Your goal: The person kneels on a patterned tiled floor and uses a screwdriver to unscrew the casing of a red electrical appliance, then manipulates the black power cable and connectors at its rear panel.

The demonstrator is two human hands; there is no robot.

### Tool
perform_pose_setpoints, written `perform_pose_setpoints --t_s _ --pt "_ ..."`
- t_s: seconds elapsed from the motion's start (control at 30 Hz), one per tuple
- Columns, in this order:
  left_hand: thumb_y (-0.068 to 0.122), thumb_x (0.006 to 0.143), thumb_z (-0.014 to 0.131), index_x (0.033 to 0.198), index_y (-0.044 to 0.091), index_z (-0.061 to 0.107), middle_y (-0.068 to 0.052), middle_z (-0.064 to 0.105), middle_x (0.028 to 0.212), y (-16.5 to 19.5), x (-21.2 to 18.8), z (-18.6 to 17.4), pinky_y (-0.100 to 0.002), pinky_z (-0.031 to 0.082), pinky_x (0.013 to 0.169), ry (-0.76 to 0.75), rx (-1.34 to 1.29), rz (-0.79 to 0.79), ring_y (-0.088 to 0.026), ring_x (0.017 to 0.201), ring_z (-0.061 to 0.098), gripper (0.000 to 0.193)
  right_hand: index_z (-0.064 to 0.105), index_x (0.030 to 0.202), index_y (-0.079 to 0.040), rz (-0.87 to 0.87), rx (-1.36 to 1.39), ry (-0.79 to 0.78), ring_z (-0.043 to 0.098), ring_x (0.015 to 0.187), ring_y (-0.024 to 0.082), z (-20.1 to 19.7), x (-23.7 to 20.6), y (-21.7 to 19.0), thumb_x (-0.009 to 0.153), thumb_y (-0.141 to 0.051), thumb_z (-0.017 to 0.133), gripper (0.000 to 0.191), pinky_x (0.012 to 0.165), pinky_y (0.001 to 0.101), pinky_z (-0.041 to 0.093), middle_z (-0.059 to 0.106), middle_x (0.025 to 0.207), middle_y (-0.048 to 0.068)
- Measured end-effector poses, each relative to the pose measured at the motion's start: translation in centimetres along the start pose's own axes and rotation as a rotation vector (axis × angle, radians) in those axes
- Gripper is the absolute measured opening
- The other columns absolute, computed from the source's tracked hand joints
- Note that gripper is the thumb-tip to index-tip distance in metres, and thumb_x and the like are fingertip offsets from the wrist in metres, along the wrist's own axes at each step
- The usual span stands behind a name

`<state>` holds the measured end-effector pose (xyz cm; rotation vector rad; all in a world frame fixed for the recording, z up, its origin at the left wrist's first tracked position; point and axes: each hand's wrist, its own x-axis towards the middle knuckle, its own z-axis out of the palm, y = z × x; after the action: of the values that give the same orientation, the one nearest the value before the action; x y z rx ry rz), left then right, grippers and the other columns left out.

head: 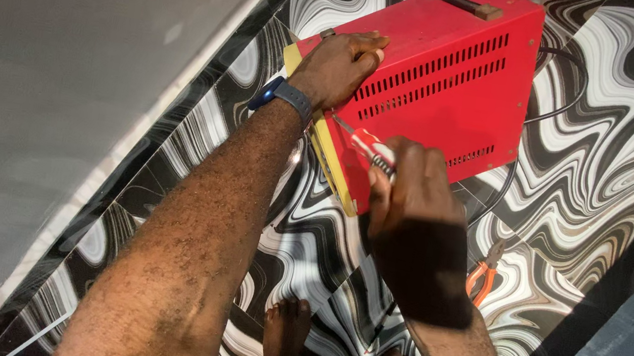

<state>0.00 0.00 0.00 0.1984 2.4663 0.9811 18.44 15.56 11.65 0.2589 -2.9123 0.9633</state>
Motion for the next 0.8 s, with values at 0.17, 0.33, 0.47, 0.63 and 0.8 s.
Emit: perform_pose_setpoints --t_s 0.17,0.33,0.47,0.63,0.8 --pt "0.039 0.104 0.044 0.143 0.022 0.059 0.001 0.051 0.155 -0.9 0.3 0.5 -0.041 0.027 0.124 0.018 0.048 0.050 -0.018 0.141 0.051 0.045 0.052 0.123 0.004 -0.203 0.042 0.160 0.068 0.094 0.045 -0.6 0.1 -1.7 0.092 -0.007 0.063 0.035 0.072 0.0456 0.061 0.058 0.114 0.030" --pt "0.041 0.102 0.044 0.143 0.027 0.059 0.003 0.049 0.156 -0.8 -0.1 0.6 -0.038 0.031 0.123 -0.003 -0.037 -0.018 -0.018 0.141 0.050 0.046 0.051 0.132 0.001 0.229 -0.100 -0.166 0.069 0.100 0.036 -0.8 0.9 -1.1 0.103 -0.026 0.061 0.041 0.077 0.0465 0.060 0.059 0.119 0.020" --pt "0.041 0.102 0.042 0.142 0.027 0.057 0.004 0.046 0.157 -0.3 0.0 0.3 -0.043 0.013 0.125 -0.016 0.004 -0.011 -0.018 0.143 0.045 0.045 0.054 0.121 -0.006 -0.066 0.044 -0.038 0.070 0.100 0.036 -1.0 1.1 -0.8 0.097 -0.010 0.054 0.024 0.080 0.0425 0.062 0.060 0.116 0.021" --pt "0.040 0.103 0.044 0.143 0.025 0.057 0.002 0.049 0.156 -0.4 -0.4 0.5 -0.044 0.007 0.128 0.010 0.036 0.023 -0.019 0.144 0.046 0.045 0.050 0.132 0.002 -0.024 0.027 0.003 0.068 0.096 0.044 -0.9 0.8 -1.0 0.094 -0.037 0.065 0.056 0.074 0.0481 0.057 0.059 0.123 0.027" --pt "0.039 0.101 0.048 0.140 0.020 0.061 -0.001 0.050 0.155 -0.3 -0.6 0.7 -0.039 0.025 0.123 0.026 -0.069 0.036 -0.020 0.142 0.049 0.045 0.054 0.128 -0.004 0.287 -0.076 -0.192 0.069 0.100 0.043 -0.7 1.3 -0.6 0.106 -0.032 0.060 0.036 0.082 0.0547 0.054 0.063 0.116 0.019"
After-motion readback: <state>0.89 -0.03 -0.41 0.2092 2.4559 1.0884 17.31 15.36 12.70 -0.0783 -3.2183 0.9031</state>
